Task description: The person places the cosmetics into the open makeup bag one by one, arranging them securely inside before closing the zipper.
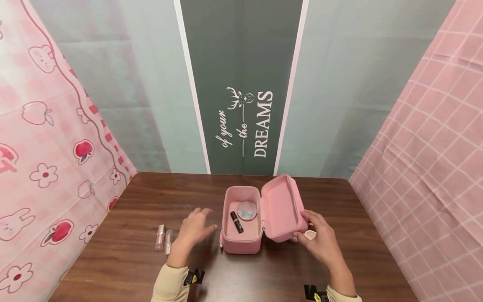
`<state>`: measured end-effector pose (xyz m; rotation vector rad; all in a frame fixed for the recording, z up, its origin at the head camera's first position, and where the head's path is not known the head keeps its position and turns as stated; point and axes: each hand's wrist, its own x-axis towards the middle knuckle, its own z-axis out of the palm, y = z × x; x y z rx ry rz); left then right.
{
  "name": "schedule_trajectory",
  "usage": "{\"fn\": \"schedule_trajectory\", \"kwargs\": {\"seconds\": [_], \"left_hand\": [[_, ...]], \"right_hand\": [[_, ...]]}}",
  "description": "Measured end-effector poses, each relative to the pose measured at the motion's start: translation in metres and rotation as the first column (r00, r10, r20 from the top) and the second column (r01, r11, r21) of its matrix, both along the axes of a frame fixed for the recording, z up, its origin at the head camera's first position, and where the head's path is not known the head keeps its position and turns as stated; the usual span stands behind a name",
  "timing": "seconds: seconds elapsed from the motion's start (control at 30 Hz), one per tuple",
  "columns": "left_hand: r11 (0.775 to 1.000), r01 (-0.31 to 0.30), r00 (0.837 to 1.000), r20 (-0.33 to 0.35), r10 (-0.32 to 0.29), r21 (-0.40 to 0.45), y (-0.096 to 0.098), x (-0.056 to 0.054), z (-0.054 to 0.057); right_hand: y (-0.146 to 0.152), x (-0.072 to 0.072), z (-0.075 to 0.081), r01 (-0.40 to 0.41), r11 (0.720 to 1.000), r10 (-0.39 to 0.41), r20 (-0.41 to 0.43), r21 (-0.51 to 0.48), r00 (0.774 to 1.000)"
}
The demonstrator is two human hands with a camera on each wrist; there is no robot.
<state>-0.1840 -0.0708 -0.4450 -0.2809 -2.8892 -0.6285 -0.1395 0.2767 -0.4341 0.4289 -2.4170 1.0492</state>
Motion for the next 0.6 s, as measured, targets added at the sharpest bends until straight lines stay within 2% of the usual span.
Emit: {"fn": "schedule_trajectory", "kwargs": {"seconds": [0.27, 0.43, 0.6], "left_hand": [[0.998, -0.054, 0.996, -0.068, 0.052, -0.033, -0.017, 0.006, -0.013], [0.996, -0.072, 0.993, -0.098, 0.067, -0.049, -0.026, 0.006, -0.026], [0.996, -0.083, 0.987, -0.135, 0.086, 0.027, -0.033, 0.007, -0.042]], "right_hand": [[-0.001, 0.001, 0.0, -0.014, 1.0, 0.014, -0.011, -0.013, 1.0], [-0.001, 0.0, -0.001, -0.014, 1.0, 0.014, -0.014, -0.012, 1.0], [0.0, 0.0, -0.001, -0.011, 1.0, 0.011, -0.013, -0.009, 1.0]]}}
